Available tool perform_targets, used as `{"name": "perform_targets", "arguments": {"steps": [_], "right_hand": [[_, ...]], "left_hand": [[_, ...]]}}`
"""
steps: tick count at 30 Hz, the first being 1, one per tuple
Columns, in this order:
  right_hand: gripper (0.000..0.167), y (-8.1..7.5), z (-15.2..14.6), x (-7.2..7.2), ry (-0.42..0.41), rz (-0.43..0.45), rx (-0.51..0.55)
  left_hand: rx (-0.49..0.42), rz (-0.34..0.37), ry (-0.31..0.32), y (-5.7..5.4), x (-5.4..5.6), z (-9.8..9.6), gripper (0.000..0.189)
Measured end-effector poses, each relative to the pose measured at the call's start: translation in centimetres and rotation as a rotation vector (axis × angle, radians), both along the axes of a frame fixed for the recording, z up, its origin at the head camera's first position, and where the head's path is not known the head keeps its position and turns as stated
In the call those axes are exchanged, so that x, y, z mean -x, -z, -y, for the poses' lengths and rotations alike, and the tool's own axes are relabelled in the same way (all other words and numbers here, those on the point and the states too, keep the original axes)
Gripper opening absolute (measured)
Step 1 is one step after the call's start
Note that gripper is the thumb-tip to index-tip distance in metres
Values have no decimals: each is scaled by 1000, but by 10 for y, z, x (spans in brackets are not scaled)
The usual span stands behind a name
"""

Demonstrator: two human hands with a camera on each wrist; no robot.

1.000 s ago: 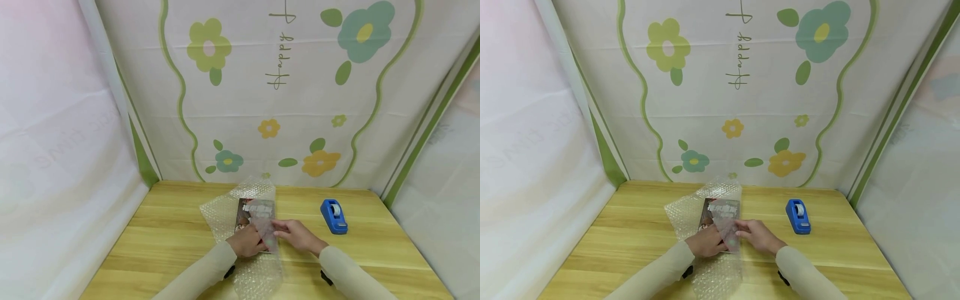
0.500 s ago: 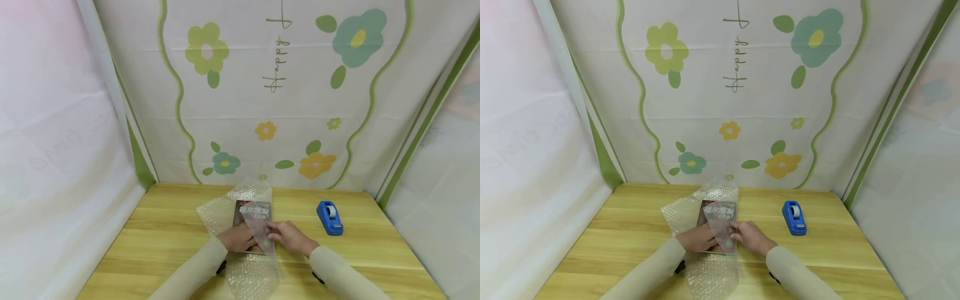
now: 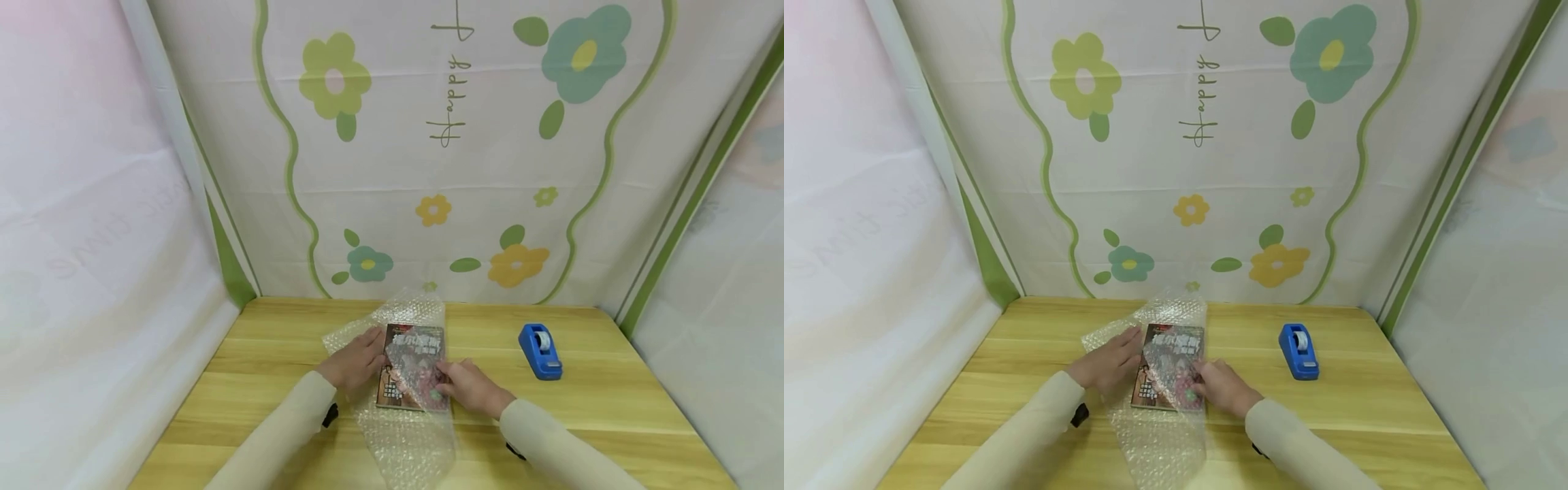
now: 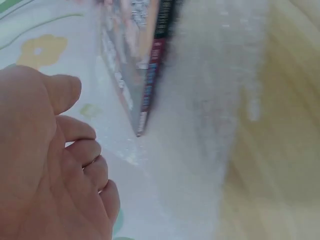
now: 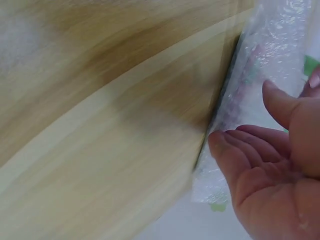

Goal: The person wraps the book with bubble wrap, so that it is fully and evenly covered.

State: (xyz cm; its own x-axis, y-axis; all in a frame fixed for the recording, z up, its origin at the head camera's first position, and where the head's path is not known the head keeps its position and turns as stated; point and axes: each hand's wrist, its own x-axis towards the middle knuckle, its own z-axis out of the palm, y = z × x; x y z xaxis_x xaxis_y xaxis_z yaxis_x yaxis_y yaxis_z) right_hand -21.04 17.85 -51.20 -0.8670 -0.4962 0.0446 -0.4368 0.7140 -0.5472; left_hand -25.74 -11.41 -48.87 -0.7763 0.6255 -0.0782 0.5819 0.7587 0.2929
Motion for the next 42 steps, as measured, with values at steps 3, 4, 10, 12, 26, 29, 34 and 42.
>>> {"name": "perform_targets", "arguments": {"steps": [3,4,10,12,26,29,34,42], "right_hand": [[47,0,5,-3,4,-34,-55],[48,-1,7,-4,12,-47,-78],[71,-1,19,-10,74,-20,-193],[74,0,22,-12,81,-17,-227],[72,0,30,-21,100,-53,-327],[73,0,30,-22,88,-63,-356],[75,-9,24,-17,47,16,-399],[85,-21,8,-2,-32,51,-391]], "left_hand": [[-3,-17,-3,-6,-1,-7,65],[-2,-25,1,-6,-2,-11,66],[23,-78,78,0,-9,-37,69],[49,-105,104,5,-12,-45,69],[150,-76,127,27,-25,-65,72],[141,-56,120,28,-25,-65,73],[138,-21,112,30,-23,-64,75],[160,-5,99,36,-21,-65,76]]}}
